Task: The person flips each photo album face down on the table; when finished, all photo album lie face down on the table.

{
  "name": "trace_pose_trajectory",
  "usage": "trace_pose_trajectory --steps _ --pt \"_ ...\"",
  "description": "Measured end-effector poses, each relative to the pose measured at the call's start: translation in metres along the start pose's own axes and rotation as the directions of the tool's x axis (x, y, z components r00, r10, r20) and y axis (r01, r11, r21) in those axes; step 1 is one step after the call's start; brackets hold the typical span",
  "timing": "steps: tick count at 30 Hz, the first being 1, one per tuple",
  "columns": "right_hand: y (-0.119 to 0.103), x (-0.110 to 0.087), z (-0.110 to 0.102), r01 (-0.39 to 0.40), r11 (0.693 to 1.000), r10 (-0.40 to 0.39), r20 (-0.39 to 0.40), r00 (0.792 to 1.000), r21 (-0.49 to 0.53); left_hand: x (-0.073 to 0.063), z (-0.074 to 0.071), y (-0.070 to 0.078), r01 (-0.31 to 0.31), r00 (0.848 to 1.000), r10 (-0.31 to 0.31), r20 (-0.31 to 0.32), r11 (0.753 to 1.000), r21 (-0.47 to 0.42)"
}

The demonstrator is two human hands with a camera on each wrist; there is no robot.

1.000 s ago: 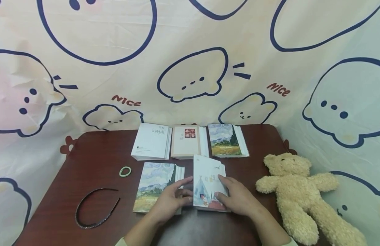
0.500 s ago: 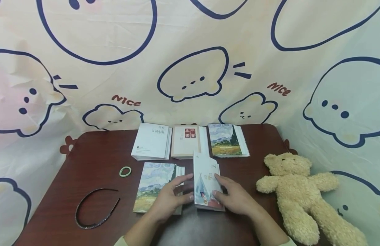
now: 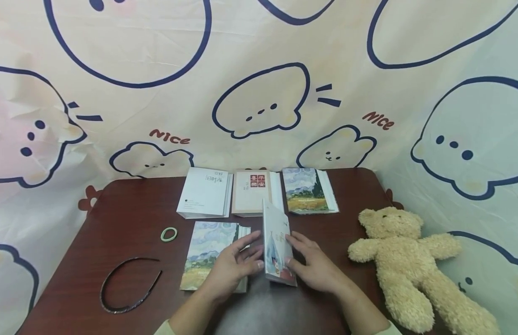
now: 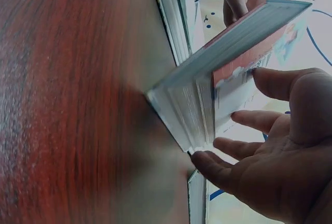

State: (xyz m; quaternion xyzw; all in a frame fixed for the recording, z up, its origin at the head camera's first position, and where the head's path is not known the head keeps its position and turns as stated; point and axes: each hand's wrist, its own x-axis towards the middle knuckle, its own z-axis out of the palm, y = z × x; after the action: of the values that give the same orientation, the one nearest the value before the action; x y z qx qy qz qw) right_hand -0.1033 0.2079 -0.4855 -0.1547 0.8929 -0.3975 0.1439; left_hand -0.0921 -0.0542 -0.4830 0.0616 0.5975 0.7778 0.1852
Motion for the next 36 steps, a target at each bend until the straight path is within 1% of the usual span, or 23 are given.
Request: trace_pose_trajectory --steps 4,7,11,14,19,25,29,36 --pt "-0.002 0.0 0.002 0.064 0.998 -0.063 -0.033 0.997 0.022 0.001 0.002 0.003 -0.008 1.0 0.008 0.003 1.0 0.004" --pt "-0.005 0.001 0.002 0.114 0.988 -0.11 -0.047 0.993 0.106 0.002 0.004 0.005 -0.015 1.0 0.015 0.008 1.0 0.01" --pt "-0.009 0.002 0.0 0.152 0.959 -0.144 -0.053 0.988 0.239 0.005 0.006 0.006 -0.033 0.999 0.033 0.025 0.999 0.0" --pt "-0.013 0.002 -0.003 0.17 0.946 -0.157 -0.07 0.985 0.275 0.008 0.009 0.006 -0.048 0.998 0.048 0.031 0.999 -0.013" --pt "-0.021 0.002 -0.01 0.219 0.933 -0.198 -0.1 0.975 0.286 0.012 0.013 0.003 -0.046 0.998 0.047 0.033 0.998 -0.03" --pt "-0.027 0.003 -0.016 0.225 0.944 -0.201 -0.123 0.972 0.24 0.014 0.016 0.001 -0.036 0.998 0.038 0.044 0.998 -0.053" --pt "-0.029 0.004 -0.019 0.255 0.938 -0.224 -0.151 0.963 0.233 0.016 0.019 -0.001 -0.038 0.998 0.041 0.05 0.997 -0.062" --pt "-0.036 0.003 -0.025 0.291 0.928 -0.256 -0.167 0.952 0.233 0.017 0.024 -0.001 -0.033 0.999 0.034 0.039 0.999 -0.028"
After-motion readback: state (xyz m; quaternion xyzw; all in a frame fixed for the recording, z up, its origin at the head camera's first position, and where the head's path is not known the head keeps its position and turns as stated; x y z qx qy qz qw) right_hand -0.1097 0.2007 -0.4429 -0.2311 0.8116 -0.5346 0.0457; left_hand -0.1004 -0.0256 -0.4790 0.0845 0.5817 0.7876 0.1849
